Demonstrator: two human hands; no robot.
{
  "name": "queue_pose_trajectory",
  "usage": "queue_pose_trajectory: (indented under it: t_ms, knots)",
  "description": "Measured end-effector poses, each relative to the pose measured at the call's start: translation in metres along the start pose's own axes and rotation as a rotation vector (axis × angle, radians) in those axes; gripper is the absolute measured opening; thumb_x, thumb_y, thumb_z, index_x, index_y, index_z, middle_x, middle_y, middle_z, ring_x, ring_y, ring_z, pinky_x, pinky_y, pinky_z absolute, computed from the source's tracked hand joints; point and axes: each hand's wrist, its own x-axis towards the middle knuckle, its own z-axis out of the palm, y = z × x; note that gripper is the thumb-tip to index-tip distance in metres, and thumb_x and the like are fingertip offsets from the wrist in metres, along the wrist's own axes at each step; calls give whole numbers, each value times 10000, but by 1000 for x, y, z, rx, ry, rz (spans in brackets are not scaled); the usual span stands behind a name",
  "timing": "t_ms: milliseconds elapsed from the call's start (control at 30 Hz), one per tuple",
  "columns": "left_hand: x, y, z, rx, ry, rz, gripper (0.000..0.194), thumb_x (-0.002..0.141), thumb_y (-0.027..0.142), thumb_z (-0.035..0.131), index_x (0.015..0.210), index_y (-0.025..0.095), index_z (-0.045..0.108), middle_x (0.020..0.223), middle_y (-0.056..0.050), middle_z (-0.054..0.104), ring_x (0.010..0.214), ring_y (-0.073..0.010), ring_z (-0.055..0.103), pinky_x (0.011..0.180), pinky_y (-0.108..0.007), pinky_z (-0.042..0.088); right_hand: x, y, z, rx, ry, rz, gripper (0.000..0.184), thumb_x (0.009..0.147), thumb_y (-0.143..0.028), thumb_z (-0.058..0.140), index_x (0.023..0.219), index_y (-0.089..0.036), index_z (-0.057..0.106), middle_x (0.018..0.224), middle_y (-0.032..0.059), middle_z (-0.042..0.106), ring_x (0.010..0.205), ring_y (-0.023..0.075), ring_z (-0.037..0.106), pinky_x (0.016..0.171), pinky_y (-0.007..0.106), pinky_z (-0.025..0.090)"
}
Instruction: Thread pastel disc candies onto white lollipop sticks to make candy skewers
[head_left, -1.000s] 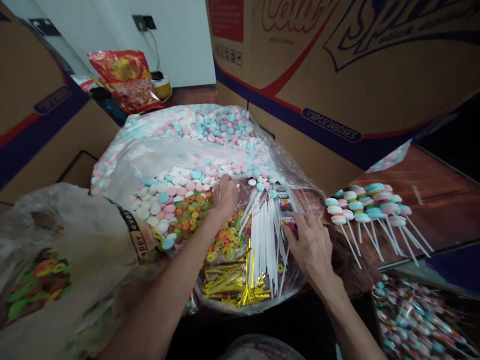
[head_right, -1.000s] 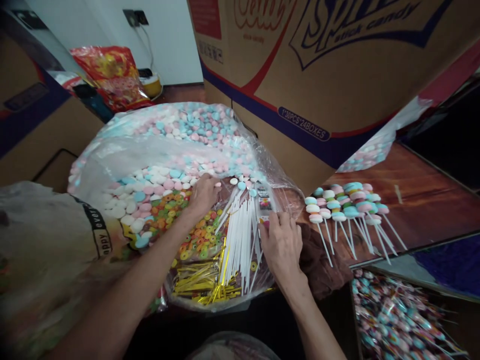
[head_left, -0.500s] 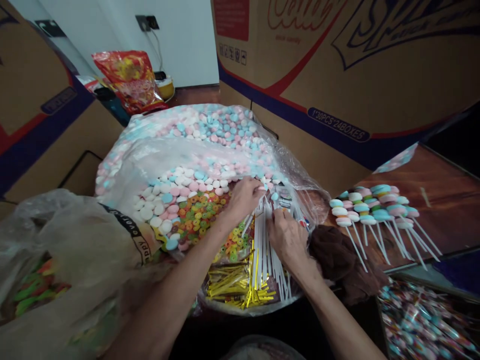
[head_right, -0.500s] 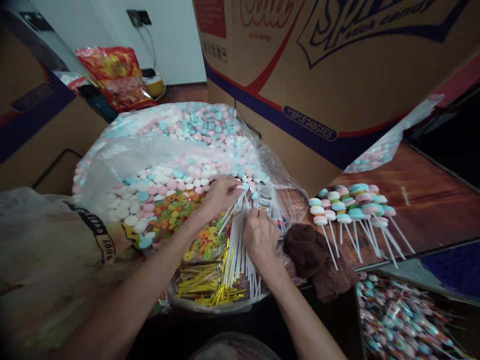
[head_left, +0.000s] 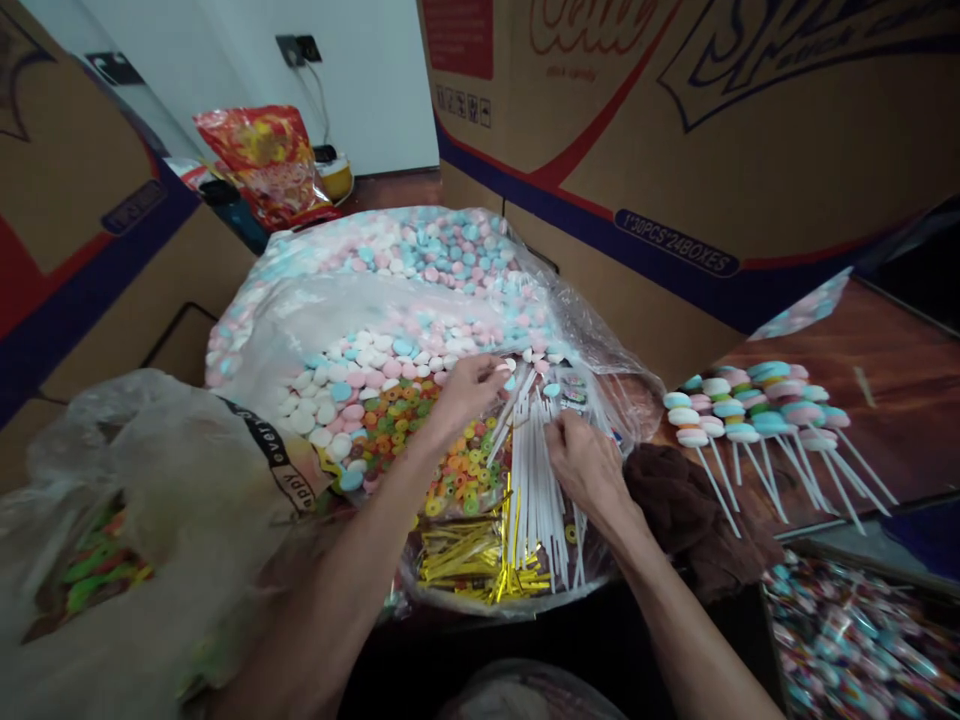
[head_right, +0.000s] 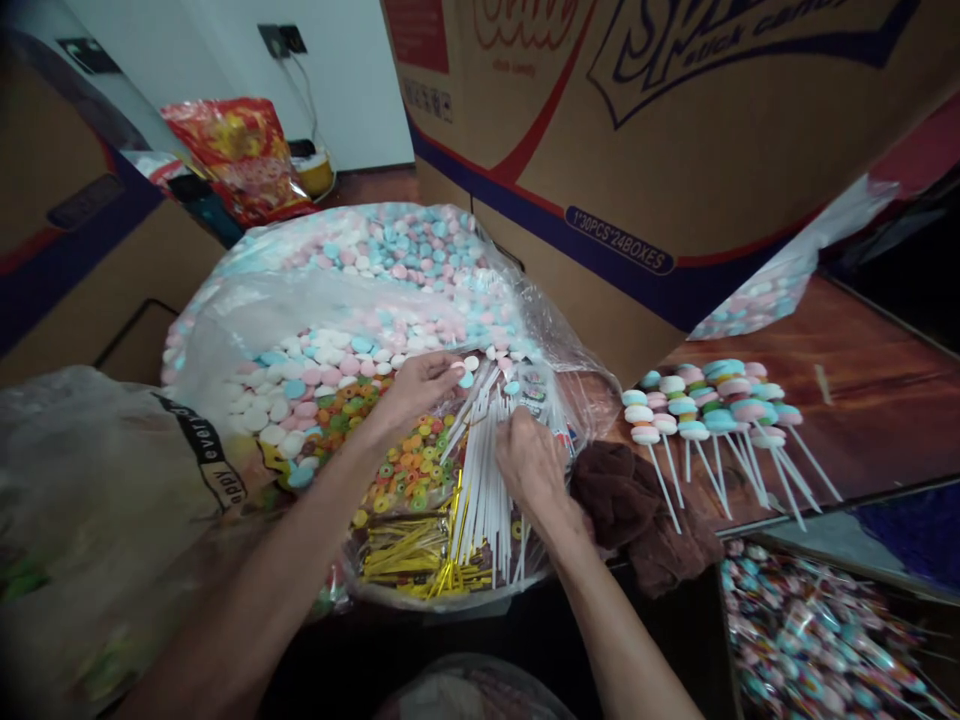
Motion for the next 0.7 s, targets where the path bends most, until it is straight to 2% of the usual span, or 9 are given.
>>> queue_pose_trajectory:
  t_ms: [67,167,267,367,533,700]
  knots:
    - [-12,1,-12,-149,-57,-78,173,795,336,650,808,165,673,712,-31,673,671,-148,652,658,-266,503,-1,5,-3,125,50,-30,219,943,-246,441,853,-180,631,803,88,705,746,227,644,619,296,336]
    - [-26,-2,-23,-310,-93,-134,229,742,392,715,768,169,668,762,-37,689,724,-143,654,711,-269,514,-5,9,-4,433,123,-112,231,920,-328,490,763,-192,590,717,39,665,649,181,592,592,274,355]
    - [-32,-6,-26,-380,-123,-122,293,698,429,762,780,160,676,769,-37,690,750,-141,645,728,-262,505,-12,3,3,783,87,-191,263,924,-401,501,774,-193,555,664,2,629,564,134,536,552,248,375]
    - [-33,-11,-26,-326,-145,-61,314,692,433,775,779,146,684,756,-36,683,712,-123,614,689,-244,471,-18,-9,18,1030,15,-214,250,920,-391,516,766,-195,514,624,-23,576,539,112,512,532,232,393]
    - [-35,-19,-17,-215,2,45,271,733,397,732,781,147,638,687,0,637,639,-104,585,639,-229,442,-20,-19,39,1350,-89,-132,183,880,-351,578,800,-199,516,649,-55,538,450,70,447,451,208,357]
    - [-38,-19,-9,-206,114,84,221,714,263,714,826,176,545,656,55,561,549,-72,521,549,-192,400,-17,-18,42,1466,-158,-31,143,781,-291,654,852,-188,585,643,-52,544,468,72,434,449,207,346]
